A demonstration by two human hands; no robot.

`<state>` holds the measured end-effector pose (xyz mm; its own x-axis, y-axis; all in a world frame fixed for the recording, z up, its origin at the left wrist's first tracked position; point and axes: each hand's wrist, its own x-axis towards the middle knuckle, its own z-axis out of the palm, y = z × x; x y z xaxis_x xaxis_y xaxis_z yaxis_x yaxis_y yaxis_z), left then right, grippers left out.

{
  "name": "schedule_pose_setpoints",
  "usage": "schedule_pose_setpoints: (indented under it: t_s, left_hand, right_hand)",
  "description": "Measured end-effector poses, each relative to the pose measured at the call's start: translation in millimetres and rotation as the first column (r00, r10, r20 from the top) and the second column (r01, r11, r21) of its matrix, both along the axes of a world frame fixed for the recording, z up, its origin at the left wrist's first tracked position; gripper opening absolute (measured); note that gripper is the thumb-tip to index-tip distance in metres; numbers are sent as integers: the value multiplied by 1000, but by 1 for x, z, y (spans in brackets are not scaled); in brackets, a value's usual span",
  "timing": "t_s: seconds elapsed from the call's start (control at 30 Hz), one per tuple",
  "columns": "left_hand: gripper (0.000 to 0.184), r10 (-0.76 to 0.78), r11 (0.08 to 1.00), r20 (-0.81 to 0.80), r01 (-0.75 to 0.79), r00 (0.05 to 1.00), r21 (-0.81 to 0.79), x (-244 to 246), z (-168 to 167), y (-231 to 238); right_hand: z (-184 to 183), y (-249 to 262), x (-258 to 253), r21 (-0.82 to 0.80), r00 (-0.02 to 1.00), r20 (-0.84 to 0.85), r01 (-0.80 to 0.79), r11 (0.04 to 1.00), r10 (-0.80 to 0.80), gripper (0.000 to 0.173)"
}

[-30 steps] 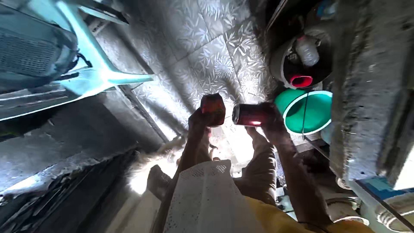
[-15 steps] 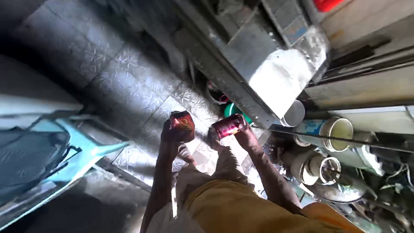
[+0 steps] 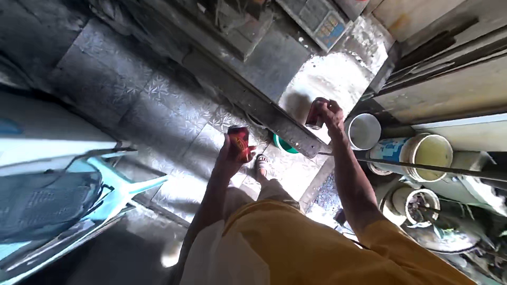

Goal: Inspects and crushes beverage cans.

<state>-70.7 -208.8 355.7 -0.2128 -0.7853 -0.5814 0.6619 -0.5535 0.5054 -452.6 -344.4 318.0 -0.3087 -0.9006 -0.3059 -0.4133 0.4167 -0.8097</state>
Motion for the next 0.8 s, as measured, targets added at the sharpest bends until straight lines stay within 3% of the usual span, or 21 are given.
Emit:
schedule_pose_setpoints:
  t_s: [0.17,0.27,0.33,0.4,0.43,0.53,0.57,0.67,0.8]
  left_hand:
    - [60,67,996,10,-67,998,-54,-35,9,-38]
    - [52,96,984,129,-75,987,-160,-44,5,-51]
    - [50,113,984,258,-72,960,-162,-48,4,-60]
    - [47,85,982,434,-3,897,-187,-49,4,-69]
    - [45,60,968,507,74,860,-241,-47,3,-72]
    - [43,-22,910,599,264,801,-320,-46,-11,-83]
    - [44,-43,901,586,285,809,-326,-43,-14,-95]
    - [55,-156,829,606,437,780,-349,-22,-4,-126]
    - [63,-236,566,740,708,630,-422,12,8,-152]
  right_hand:
    - [2,-47,7,135,940,-286,-154,979,187,75]
    - [6,-60,14,177,882,-428,-133,975,198,89]
    - [19,-55,22,90,864,-468,-162,983,185,97]
    - [45,-34,42,-67,906,-331,-300,952,262,88]
    - [62,-20,58,-135,911,-168,-401,906,378,79]
    - [85,2,107,-171,711,267,-629,758,650,73]
    - [76,1,121,-180,680,293,-651,738,672,69]
    - [59,-2,145,-190,713,245,-629,754,657,62]
    - [54,6,160,-231,711,264,-610,758,652,74]
